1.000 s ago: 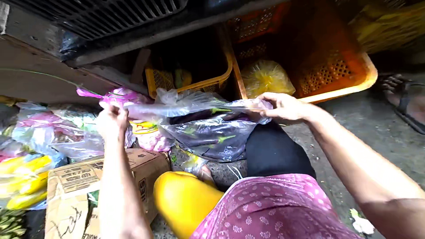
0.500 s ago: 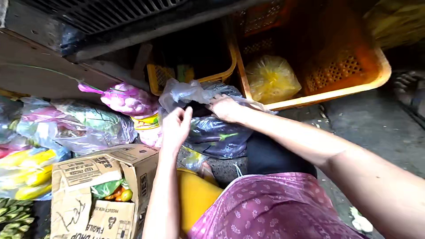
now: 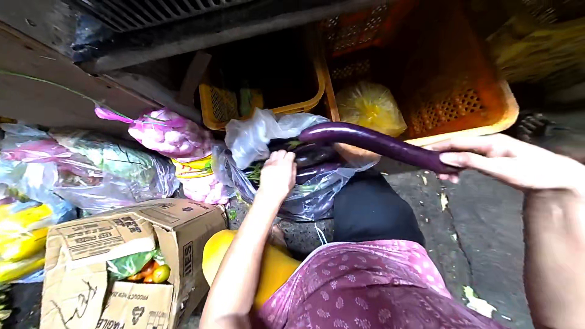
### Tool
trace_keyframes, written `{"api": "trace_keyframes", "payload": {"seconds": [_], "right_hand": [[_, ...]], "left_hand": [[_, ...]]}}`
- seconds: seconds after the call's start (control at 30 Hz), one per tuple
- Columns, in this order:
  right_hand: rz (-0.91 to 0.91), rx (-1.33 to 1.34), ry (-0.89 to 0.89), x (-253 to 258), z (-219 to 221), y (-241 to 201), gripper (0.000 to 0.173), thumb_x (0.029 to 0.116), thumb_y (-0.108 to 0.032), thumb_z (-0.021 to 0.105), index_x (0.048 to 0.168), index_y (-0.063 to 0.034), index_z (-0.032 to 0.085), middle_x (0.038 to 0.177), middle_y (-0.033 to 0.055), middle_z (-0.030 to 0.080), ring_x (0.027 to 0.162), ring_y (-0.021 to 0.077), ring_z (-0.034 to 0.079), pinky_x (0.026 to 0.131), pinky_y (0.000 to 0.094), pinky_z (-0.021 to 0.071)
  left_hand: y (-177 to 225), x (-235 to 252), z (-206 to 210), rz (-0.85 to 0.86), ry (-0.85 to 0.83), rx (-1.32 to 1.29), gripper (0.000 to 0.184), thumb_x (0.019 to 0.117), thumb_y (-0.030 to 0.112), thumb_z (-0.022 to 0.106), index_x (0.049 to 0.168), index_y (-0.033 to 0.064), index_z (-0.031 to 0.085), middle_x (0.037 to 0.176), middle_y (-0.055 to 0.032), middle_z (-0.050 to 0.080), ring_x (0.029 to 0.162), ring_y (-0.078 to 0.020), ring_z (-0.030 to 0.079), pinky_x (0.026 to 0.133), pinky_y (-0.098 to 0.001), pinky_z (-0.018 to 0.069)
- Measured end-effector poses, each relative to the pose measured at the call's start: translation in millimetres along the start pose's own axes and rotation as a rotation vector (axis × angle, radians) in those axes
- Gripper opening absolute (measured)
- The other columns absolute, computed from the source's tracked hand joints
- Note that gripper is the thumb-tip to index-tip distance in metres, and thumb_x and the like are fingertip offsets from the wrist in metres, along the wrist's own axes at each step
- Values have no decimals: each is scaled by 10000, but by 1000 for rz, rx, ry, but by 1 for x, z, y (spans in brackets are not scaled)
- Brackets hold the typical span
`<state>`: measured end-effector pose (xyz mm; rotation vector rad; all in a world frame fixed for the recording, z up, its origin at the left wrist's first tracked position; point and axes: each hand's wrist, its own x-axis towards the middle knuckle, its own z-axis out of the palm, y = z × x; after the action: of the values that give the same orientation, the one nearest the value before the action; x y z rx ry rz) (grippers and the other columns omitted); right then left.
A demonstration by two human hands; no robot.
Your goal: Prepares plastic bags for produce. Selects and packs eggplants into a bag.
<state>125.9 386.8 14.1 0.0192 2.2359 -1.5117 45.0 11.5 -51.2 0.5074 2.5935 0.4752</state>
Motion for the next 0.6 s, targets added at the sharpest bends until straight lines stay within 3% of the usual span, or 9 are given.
{"api": "trace_keyframes", "payload": {"seconds": [0.1, 0.2, 0.27, 0.4, 0.53, 0.6], "right_hand": [[-55, 258, 60, -29, 17, 17, 296, 1006, -352, 578, 1206, -185, 717, 884, -126, 739, 705, 11, 675, 646, 188, 575], [-116, 404, 61, -32, 38, 26, 361, 937, -483, 705, 1188, -225, 739, 918, -115, 747, 685, 1, 654, 607, 167, 547], [-151, 455, 25, -26, 44, 27, 368, 893, -477, 762, 1179, -245, 747, 927, -106, 750, 669, -5, 650, 589, 155, 544], [-140, 475, -2, -19, 50, 3, 367, 854, -414, 816, 1169, -244, 737, 908, -111, 744, 645, -2, 646, 571, 160, 548], [-20, 406, -4, -38, 46, -48, 408, 866, -474, 781, 1190, -232, 729, 880, -99, 740, 634, 5, 641, 567, 175, 547], [31, 351, -23, -50, 40, -82, 512, 877, -453, 759, 1273, -136, 689, 886, -65, 742, 651, 24, 651, 589, 202, 559]], "left_hand": [[21, 40, 24, 79, -141, 12, 501, 1015, 300, 634, 1413, 6, 557, 1452, -232, 536, 1364, -404, 504, 1100, -569, 427], [35, 57, 24, 4, -259, 7, 743, 978, 516, 643, 1518, 44, 451, 1536, -227, 462, 1419, -400, 459, 1132, -598, 401], [30, 63, 23, 20, -303, -53, 845, 906, 558, 719, 1525, 55, 439, 1537, -226, 468, 1426, -385, 457, 1159, -597, 370], [17, 68, 11, 206, -432, -129, 712, 857, 363, 828, 1396, 2, 536, 1378, -270, 572, 1303, -403, 551, 1110, -561, 419], [26, 39, -30, 204, -538, -156, 678, 911, 277, 779, 1464, 52, 456, 1287, -241, 644, 1195, -406, 640, 1021, -609, 499], [31, 11, -66, 262, -493, -231, 660, 898, 243, 794, 1458, 60, 495, 1292, -235, 653, 1193, -402, 646, 1035, -604, 498]]}}
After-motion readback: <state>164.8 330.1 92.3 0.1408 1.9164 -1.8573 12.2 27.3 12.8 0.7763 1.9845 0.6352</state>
